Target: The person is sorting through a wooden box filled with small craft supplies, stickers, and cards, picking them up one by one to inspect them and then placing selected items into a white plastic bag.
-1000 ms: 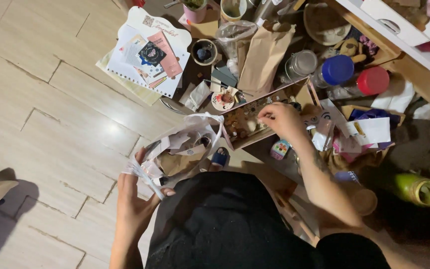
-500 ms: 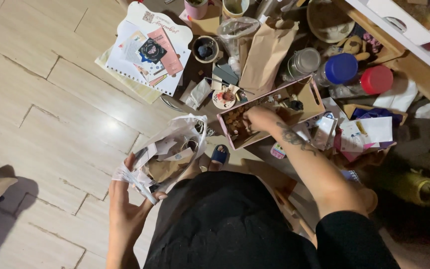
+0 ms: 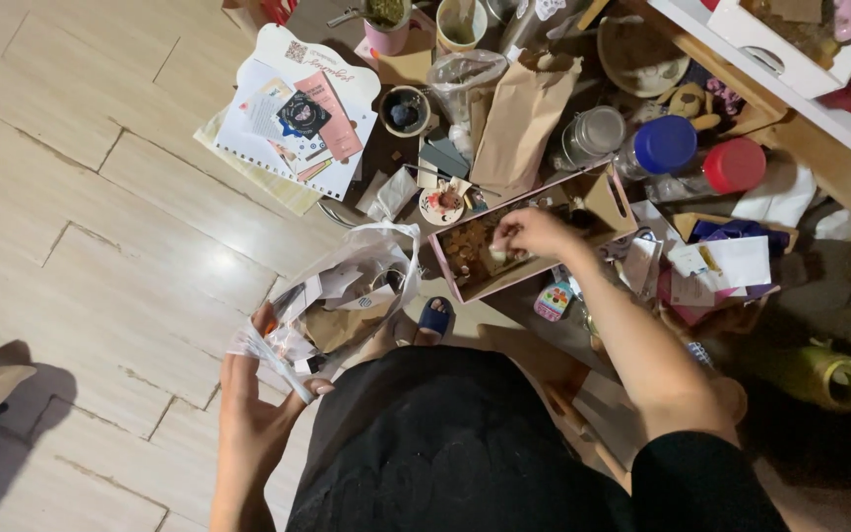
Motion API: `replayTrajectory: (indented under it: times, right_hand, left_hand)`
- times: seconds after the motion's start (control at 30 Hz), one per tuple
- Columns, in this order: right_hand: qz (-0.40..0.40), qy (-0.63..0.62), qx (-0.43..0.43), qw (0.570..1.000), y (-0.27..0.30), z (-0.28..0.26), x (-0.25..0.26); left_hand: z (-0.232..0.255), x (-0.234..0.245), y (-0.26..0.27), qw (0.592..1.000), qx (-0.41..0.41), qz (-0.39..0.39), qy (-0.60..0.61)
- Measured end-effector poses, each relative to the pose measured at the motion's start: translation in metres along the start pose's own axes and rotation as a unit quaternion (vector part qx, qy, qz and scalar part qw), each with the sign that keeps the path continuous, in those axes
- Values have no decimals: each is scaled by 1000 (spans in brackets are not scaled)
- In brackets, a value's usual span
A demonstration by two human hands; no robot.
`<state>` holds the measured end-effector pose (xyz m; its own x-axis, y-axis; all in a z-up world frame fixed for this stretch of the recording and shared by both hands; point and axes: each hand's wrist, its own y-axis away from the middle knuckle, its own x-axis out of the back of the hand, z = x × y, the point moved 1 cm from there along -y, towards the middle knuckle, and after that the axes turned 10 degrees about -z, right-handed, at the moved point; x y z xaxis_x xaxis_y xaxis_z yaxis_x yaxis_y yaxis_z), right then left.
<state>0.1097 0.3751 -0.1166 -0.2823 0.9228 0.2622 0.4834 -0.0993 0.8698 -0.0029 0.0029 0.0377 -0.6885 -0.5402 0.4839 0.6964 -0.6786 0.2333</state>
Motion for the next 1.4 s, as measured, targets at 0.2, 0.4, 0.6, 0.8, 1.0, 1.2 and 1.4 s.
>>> replayTrajectory:
  times: [0.2,0.4,0.6,0.8,1.0,1.2,1.4]
  right_hand:
    - [-68,359,9,931,-27,-21,-34]
    - [2,84,-25,996,-28,-25,-37]
    - [-4,177,29,984,-54,2,-37]
    - [18,293,100,951,-12,8,-17]
    - [76,-44,144,986,68,4,13]
    - [185,-100,175,962,118,1,27]
    - [371,-218,256,865,154,56,53]
  left_hand:
    - [-1,1,3,1000,-16,4,-18]
    - [-2,3,7,1000,-24,11,-3]
    - [-7,2,10,999,11,17,25]
    - [-12,3,11,999,16,16,24]
    - [-6,2,1,1000,1,-2,27]
    - [-12,-1,-11,1000,0,-27,9]
    - [-8,-5,-24,997,49,-52,14]
